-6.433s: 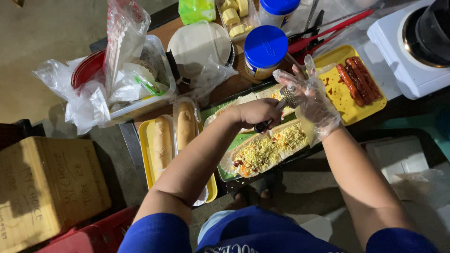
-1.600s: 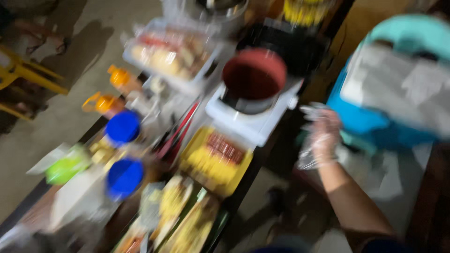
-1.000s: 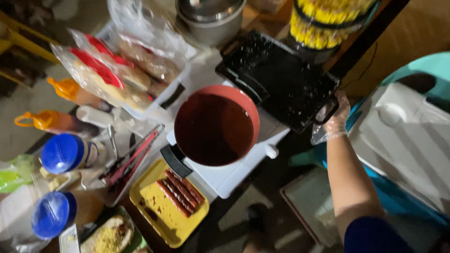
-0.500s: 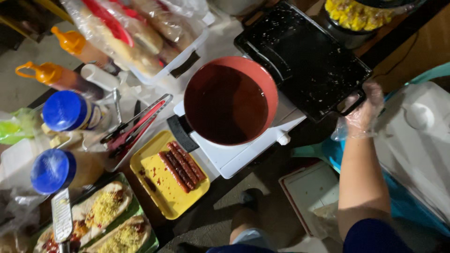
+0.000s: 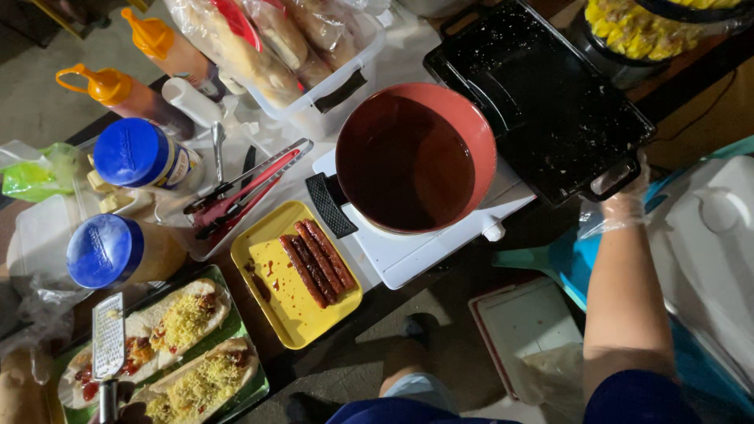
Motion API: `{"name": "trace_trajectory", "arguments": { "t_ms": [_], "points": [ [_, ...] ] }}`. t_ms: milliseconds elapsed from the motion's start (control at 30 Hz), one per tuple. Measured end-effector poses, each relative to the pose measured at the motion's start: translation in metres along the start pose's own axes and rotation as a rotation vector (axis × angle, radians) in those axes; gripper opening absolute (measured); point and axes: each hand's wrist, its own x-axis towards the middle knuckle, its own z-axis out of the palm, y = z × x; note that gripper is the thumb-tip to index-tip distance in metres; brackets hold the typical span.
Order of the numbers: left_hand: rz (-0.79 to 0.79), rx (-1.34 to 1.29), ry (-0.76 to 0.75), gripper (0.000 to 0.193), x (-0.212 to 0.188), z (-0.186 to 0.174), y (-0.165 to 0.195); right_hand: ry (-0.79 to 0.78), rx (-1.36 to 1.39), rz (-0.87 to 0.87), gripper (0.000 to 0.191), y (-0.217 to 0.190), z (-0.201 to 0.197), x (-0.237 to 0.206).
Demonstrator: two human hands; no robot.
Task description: The person assembles hot dogs by placing cooked sausages into sliced buns, adding shredded toppings, squeezing sauce, and grating cheese over them. The person uses tongs, a squeeze bottle, and a grater to add ingredients to the buns on a tray.
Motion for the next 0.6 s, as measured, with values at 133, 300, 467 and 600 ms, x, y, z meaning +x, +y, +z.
{"name": "trace_trajectory", "arguments": {
  "t_ms": [133,300,467,600],
  "points": [
    [0.012,-0.020,0.001,0.019,0.003,0.003,-0.005,-0.022,0.011,-0.010,0.037,-0.005,0.003,0.007],
    [0.019,-0.021,-0.004,0.021,0.007,0.004,0.004,0.000,-0.056,-0.015,0.043,-0.001,0.016,-0.005],
    [0.032,-0.018,-0.002,0.024,0.006,0.005,0.013,-0.007,-0.083,-0.019,0.049,-0.004,0.031,-0.014],
    [0.038,-0.019,-0.002,0.026,0.006,0.008,0.008,-0.015,-0.088,-0.035,0.054,-0.009,0.030,-0.013]
  ]
}}
